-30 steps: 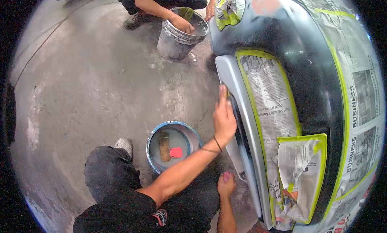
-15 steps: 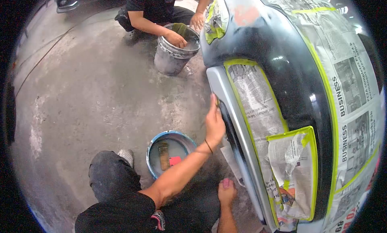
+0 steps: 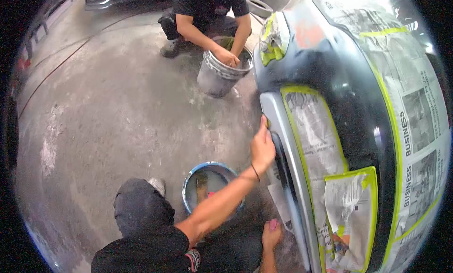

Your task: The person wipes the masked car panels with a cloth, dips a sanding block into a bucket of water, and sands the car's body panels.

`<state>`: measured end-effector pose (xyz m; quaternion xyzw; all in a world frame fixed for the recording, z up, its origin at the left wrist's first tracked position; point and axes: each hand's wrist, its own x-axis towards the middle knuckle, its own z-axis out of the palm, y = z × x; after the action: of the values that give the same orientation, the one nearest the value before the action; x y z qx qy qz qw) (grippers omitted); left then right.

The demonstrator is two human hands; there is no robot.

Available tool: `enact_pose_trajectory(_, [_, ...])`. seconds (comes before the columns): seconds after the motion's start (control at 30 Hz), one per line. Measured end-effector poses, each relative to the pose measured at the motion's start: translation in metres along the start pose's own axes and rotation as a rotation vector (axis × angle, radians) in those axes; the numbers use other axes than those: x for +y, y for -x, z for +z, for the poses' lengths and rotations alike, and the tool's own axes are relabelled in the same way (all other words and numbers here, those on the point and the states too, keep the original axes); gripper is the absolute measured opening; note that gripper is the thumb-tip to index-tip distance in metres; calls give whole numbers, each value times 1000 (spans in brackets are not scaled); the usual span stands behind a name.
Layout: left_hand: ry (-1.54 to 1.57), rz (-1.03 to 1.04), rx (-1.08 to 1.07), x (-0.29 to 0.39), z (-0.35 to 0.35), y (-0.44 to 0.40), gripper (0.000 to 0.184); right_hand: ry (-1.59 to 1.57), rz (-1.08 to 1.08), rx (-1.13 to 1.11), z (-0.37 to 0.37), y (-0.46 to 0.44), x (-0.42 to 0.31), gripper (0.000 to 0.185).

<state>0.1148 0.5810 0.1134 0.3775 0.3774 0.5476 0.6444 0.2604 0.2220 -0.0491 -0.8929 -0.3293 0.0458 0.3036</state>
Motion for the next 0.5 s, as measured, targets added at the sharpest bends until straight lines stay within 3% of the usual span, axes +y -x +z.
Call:
enact_pose_trajectory(0.03, [-7,16,13,1,5,8,60,-329,239,-75,15,-10,-4,22])
enact_pose_trajectory(0.07, [-76,262,133,-25,18,15,60,-433,252,-163,35,-19,-6,22])
enact_pose_trajectory(0.2, [-65,247,105,-27,7,9,60,-634,364,-309,95,-56,-103,29])
enact_pose_trajectory(0.27, [-11,183,-29,-26,-7,-18,62,-725,409,-357,149,-67,-75,29])
enact_pose_trajectory(0.33, [-28,178,-46,-24,-8,-6,62,-381,85,-285,203,-67,-57,47])
enact_pose_trajectory(0.5, [-98,328,84,-38,8,21,59,-334,-68,-272,197,-58,-59,51])
